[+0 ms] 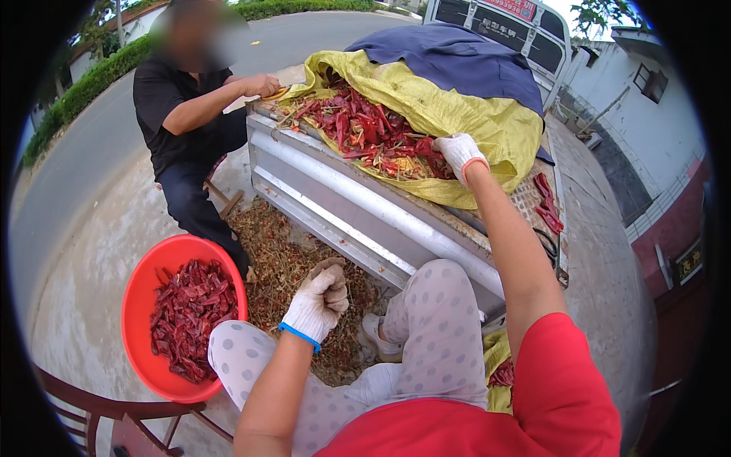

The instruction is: The person sits on the ground and uses scissors to trim the stems off dried red peppers, placing the trimmed peppers into a red basin. A second person assists by handling a large sack of peppers on a nearby truck bed.

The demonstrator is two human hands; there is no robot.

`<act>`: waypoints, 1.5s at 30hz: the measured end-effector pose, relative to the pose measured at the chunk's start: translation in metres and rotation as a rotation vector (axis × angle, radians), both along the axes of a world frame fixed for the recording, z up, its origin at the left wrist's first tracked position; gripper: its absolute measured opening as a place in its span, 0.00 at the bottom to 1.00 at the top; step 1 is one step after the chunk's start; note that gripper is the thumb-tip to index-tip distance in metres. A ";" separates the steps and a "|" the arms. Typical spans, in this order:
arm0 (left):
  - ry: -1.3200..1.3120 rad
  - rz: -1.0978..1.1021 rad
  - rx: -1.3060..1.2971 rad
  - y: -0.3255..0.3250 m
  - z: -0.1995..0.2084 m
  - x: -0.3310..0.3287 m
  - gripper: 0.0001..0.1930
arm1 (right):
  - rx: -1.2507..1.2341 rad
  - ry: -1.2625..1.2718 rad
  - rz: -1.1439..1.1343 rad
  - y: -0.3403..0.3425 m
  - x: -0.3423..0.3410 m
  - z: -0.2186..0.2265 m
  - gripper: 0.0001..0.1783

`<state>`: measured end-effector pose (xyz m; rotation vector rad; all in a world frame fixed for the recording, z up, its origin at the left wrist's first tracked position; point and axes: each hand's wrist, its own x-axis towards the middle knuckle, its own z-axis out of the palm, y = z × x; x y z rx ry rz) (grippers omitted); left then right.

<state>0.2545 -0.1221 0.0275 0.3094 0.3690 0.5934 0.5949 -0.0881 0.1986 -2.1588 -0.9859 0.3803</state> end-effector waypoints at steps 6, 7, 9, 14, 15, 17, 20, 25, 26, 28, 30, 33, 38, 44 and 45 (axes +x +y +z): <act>0.018 -0.056 -0.031 -0.009 0.006 0.004 0.11 | 0.248 0.330 0.132 -0.056 -0.052 -0.013 0.12; 0.043 -0.041 -0.034 -0.011 0.010 0.002 0.11 | 0.216 0.110 0.150 -0.070 -0.080 -0.018 0.15; -0.007 -0.037 0.038 -0.012 0.003 0.000 0.16 | 0.171 -0.205 0.217 -0.099 -0.119 -0.041 0.14; -0.016 -0.077 0.182 -0.018 0.009 0.003 0.20 | 0.306 -0.684 0.507 -0.134 -0.178 -0.091 0.09; -0.022 -0.106 0.209 -0.018 0.009 0.004 0.19 | 0.312 -0.728 0.558 -0.136 -0.185 -0.100 0.09; 0.087 -0.069 0.143 -0.023 0.014 0.004 0.16 | 0.283 -0.721 0.669 -0.138 -0.194 -0.111 0.10; 0.330 -0.014 0.174 -0.026 0.019 0.000 0.18 | 0.195 -0.469 0.824 -0.137 -0.192 -0.118 0.11; 0.269 0.068 0.124 -0.010 0.009 -0.012 0.15 | 0.073 0.297 0.580 -0.111 -0.172 -0.100 0.15; 0.260 0.066 0.136 -0.008 0.011 -0.013 0.15 | 0.067 0.372 0.513 -0.102 -0.171 -0.099 0.16; 0.253 0.071 0.160 -0.007 0.012 -0.014 0.16 | -0.010 0.534 0.526 -0.088 -0.172 -0.094 0.16; 0.260 0.083 0.185 -0.008 0.009 -0.014 0.16 | 0.091 0.458 0.694 -0.085 -0.182 -0.104 0.16; 0.326 0.004 0.227 -0.004 0.003 -0.021 0.17 | 0.135 0.530 0.699 -0.083 -0.190 -0.111 0.15; 0.412 0.048 0.211 -0.011 0.000 -0.014 0.19 | 0.203 0.277 0.712 -0.082 -0.190 -0.123 0.12; 0.345 0.052 0.244 -0.008 -0.010 -0.017 0.20 | 0.490 -0.335 1.070 -0.077 -0.183 -0.120 0.09; 0.356 0.034 0.260 -0.005 -0.015 -0.019 0.21 | 0.402 -0.229 1.085 -0.077 -0.185 -0.116 0.09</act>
